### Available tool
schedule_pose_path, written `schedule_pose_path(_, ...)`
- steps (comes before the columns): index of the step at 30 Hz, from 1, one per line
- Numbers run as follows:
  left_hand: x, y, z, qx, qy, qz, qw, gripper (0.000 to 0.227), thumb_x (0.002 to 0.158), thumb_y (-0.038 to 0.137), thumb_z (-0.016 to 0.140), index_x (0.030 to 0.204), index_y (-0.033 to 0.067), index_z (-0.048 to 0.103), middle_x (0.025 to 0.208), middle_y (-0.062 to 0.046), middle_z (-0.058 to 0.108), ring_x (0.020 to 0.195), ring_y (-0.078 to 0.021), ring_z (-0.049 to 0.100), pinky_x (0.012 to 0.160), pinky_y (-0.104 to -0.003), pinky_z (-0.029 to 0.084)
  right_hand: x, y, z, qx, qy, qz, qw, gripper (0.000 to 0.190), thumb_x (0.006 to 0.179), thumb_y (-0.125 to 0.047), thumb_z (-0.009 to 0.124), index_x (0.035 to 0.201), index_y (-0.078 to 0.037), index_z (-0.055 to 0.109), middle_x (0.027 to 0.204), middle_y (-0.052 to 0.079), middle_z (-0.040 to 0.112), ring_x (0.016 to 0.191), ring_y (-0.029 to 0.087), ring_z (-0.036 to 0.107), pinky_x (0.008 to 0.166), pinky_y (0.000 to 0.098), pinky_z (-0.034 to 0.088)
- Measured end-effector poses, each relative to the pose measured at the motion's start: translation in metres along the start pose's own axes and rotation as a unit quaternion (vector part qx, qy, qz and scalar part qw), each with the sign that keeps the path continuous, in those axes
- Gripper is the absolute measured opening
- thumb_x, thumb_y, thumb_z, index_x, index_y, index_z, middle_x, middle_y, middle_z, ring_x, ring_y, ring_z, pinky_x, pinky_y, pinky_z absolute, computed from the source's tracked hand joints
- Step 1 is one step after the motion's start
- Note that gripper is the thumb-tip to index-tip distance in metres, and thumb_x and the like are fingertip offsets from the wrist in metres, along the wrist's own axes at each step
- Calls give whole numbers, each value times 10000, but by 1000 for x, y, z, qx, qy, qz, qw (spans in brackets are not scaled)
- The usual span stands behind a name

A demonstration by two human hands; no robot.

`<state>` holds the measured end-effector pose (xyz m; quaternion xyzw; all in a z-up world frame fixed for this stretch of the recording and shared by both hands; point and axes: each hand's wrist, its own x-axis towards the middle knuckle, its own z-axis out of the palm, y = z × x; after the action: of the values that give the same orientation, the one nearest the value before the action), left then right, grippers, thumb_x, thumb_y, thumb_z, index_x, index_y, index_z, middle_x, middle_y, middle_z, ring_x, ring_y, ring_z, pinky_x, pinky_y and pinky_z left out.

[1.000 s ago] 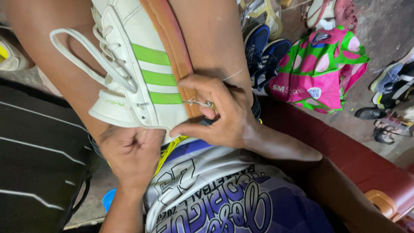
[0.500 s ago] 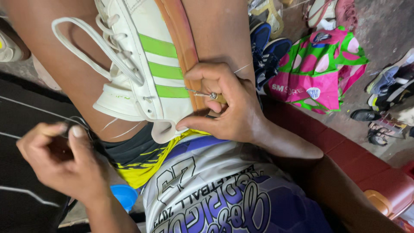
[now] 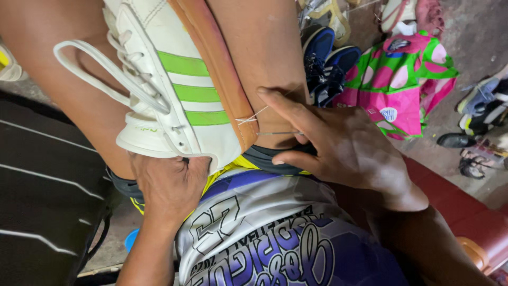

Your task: The person is sitting on the floor and sewing a white sneaker with green stripes using a needle and white thread. They repeatedly push the needle through the shoe's sole and pull the thread tight to secure the stitching.

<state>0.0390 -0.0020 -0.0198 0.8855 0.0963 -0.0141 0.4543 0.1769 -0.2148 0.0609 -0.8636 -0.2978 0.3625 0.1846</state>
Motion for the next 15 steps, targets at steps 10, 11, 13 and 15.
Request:
schedule_pose_path(10, -8, -4, 18, -148, 133, -107, 974, 69, 915, 15, 713, 901, -24, 658, 770, -125, 578, 739, -218, 579, 721, -346, 463, 11, 15, 36, 40, 70, 3, 997, 398, 884, -387, 819, 1114, -96, 674, 898, 35, 696, 798, 137, 722, 694, 314, 561)
schedule_pose_path(11, -8, -3, 15, -164, 113, -70, 978, 85, 949, 16, 677, 1022, -26, 668, 907, -143, 645, 861, -238, 642, 812, -357, 494, 9, 18, 34, 46, 72, -28, 996, 312, 911, -333, 812, 1052, -92, 671, 902, 44, 701, 802, 147, 708, 698, 316, 554)
schedule_pose_path(13, -3, -3, 11, -164, 64, -7, 984, 191, 947, 26, 618, 1121, -33, 672, 1046, -179, 700, 991, -307, 688, 913, -405, 519, 7, 24, 27, 55, 81, -79, 992, 196, 966, -225, 797, 929, -86, 664, 909, 63, 709, 809, 167, 680, 705, 319, 538)
schedule_pose_path(15, -1, -2, 4, -122, 23, 33, 992, 231, 876, 39, 573, 1074, -39, 661, 1051, -210, 680, 1008, -402, 660, 934, -477, 509, 6, 25, 20, 141, 115, -108, 977, 154, 1003, -163, 709, 941, -69, 604, 978, 93, 682, 814, 139, 658, 704, 269, 529)
